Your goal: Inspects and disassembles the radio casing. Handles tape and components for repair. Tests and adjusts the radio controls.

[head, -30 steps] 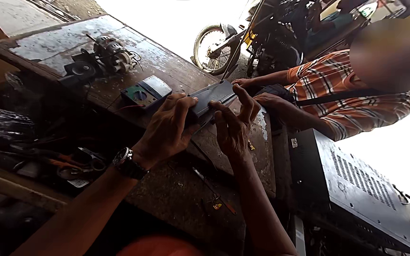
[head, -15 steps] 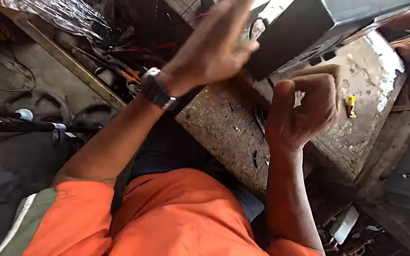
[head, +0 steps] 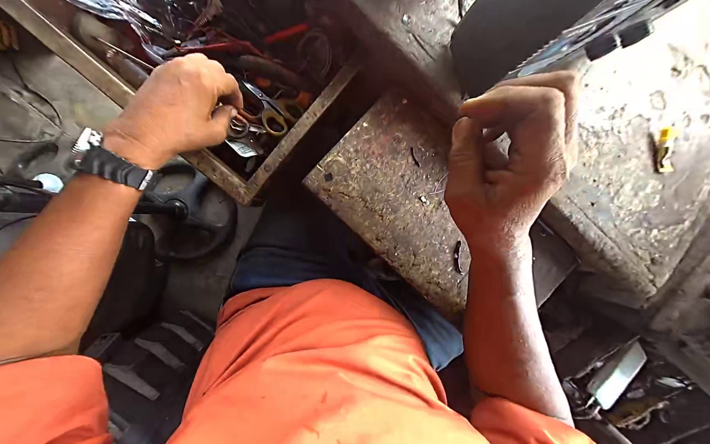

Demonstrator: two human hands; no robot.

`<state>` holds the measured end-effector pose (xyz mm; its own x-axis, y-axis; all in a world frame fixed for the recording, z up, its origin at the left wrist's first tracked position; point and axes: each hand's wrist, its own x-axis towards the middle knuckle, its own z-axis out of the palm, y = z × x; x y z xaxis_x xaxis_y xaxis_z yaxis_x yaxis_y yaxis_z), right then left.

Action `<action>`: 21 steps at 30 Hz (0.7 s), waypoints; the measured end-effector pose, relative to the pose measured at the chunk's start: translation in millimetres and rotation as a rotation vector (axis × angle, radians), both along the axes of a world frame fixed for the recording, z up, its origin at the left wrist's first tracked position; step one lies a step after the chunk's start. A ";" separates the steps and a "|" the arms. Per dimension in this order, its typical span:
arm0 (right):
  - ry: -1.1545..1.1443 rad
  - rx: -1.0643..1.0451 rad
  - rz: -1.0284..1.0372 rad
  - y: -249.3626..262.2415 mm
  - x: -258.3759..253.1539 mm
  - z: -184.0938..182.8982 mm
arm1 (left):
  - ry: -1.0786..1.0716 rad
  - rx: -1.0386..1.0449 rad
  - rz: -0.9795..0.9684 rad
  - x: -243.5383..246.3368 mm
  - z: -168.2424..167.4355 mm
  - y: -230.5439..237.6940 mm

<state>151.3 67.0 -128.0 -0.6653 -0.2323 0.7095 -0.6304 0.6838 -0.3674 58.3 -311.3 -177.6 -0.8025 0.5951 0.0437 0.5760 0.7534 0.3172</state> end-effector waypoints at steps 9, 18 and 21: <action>-0.095 0.140 -0.041 -0.9 7.6 1.0 | -0.024 -0.157 -0.161 -5.5 -8.9 35.7; -0.108 0.118 -0.058 -1.9 7.7 1.6 | -0.069 -0.054 0.074 -5.6 -23.1 52.6; -0.134 0.142 -0.036 -1.1 9.0 3.6 | -0.158 -0.001 0.115 -0.6 -29.5 58.7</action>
